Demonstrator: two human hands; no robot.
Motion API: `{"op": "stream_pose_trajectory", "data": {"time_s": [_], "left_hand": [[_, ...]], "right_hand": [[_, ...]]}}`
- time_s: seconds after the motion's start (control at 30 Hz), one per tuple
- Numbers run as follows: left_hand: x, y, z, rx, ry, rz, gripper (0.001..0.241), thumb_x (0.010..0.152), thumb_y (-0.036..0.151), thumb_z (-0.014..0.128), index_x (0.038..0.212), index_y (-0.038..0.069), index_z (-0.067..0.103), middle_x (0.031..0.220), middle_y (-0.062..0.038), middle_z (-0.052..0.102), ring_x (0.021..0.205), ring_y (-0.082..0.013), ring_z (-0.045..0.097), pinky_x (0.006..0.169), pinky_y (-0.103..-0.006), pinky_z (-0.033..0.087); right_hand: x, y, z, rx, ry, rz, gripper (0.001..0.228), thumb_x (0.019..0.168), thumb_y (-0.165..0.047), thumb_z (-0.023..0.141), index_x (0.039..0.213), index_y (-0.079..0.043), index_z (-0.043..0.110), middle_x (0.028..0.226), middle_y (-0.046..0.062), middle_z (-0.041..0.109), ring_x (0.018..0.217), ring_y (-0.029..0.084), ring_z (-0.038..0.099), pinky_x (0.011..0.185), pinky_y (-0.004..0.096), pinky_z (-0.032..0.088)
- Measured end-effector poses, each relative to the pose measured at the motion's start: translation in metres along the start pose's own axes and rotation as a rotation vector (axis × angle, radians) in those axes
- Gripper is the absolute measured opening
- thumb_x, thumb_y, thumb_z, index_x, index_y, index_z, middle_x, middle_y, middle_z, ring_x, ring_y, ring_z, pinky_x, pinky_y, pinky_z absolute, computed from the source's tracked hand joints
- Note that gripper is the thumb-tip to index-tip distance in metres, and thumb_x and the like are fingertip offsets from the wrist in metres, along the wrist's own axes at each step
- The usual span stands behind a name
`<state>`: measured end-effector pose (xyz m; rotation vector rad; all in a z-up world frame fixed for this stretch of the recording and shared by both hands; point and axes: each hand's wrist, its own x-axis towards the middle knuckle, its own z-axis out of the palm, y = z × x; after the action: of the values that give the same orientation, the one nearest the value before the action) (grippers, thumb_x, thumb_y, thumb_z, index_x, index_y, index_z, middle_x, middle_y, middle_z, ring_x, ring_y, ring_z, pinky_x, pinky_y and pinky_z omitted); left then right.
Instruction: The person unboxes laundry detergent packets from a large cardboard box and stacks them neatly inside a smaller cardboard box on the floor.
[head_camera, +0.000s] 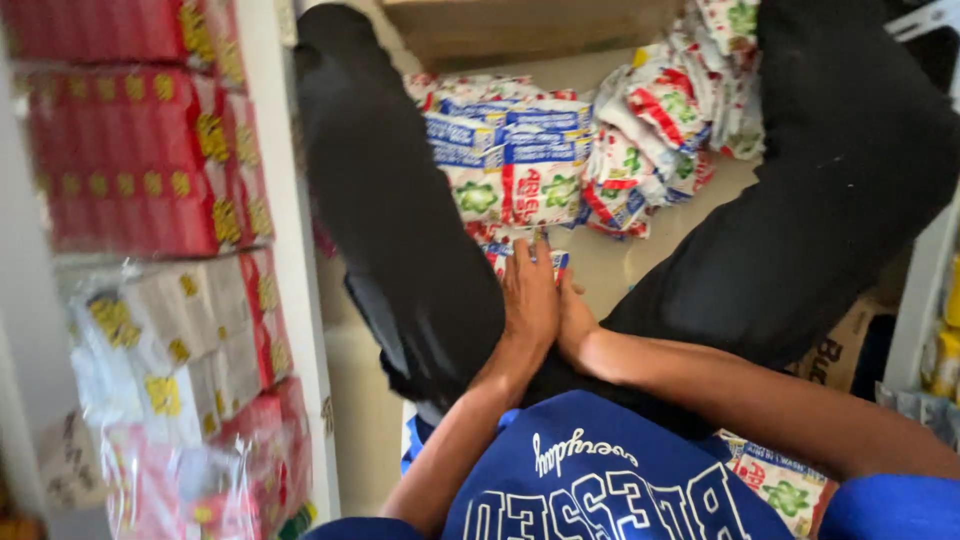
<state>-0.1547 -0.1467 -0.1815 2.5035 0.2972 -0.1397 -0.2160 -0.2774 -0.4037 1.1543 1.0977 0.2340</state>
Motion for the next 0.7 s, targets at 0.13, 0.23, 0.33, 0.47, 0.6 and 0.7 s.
{"op": "stream_pose_trajectory", "data": {"time_s": [0.13,0.23,0.33,0.47,0.6,0.7], "left_hand": [[-0.037,0.008,-0.014,-0.323,0.216,0.129,0.032,0.096,0.002,0.068,0.127,0.0,0.062,0.126,-0.022,0.054,0.115,-0.0416,0.061,0.098,-0.047,0.054],[-0.019,0.014,-0.02,-0.295,0.288,0.139,0.035,0.09,0.001,0.071,0.124,0.003,0.063,0.127,-0.023,0.054,0.115,-0.0431,0.06,0.097,-0.0487,0.052],[0.0,0.035,-0.054,-0.251,0.308,0.236,0.046,0.083,0.003,0.071,0.127,0.001,0.059,0.136,-0.027,0.05,0.124,-0.0481,0.054,0.105,-0.0513,0.049],[0.099,0.049,-0.105,0.079,0.248,0.302,0.057,0.081,0.007,0.072,0.135,0.001,0.054,0.143,-0.029,0.046,0.127,-0.0478,0.051,0.104,-0.0551,0.045],[0.257,0.019,-0.106,0.575,0.188,0.382,0.069,0.083,0.013,0.073,0.147,0.008,0.049,0.147,-0.019,0.046,0.131,-0.0387,0.051,0.107,-0.0566,0.044],[0.344,-0.025,-0.096,0.77,0.464,0.538,0.07,0.063,0.011,0.073,0.132,0.017,0.06,0.134,-0.011,0.06,0.124,-0.0373,0.059,0.094,-0.0627,0.05]], "right_hand": [[-0.055,0.125,-0.005,1.031,0.067,-0.133,0.059,0.102,-0.032,0.044,0.155,-0.006,0.04,0.159,0.018,0.035,0.146,0.04,0.026,0.116,0.061,0.027],[-0.013,0.054,0.014,0.918,-0.015,-0.109,0.056,0.101,-0.021,0.045,0.154,-0.007,0.039,0.16,0.013,0.032,0.148,0.036,0.026,0.117,0.055,0.03],[-0.007,0.027,0.061,1.804,0.354,0.476,0.051,0.099,-0.019,0.049,0.148,-0.007,0.055,0.145,0.019,0.058,0.13,0.037,0.054,0.106,0.051,0.042],[-0.007,0.258,0.179,1.735,0.072,0.277,0.037,0.091,-0.025,0.06,0.125,-0.011,0.065,0.104,0.014,0.074,0.09,0.032,0.073,0.079,0.048,0.057],[0.028,0.365,0.285,1.352,0.502,0.806,0.058,0.081,-0.013,0.064,0.138,-0.004,0.059,0.103,0.017,0.07,0.095,0.034,0.069,0.076,0.045,0.057],[0.072,0.363,0.341,1.413,0.448,0.642,0.059,0.077,-0.016,0.068,0.135,-0.008,0.061,0.101,0.017,0.071,0.095,0.036,0.069,0.081,0.051,0.055]]}}
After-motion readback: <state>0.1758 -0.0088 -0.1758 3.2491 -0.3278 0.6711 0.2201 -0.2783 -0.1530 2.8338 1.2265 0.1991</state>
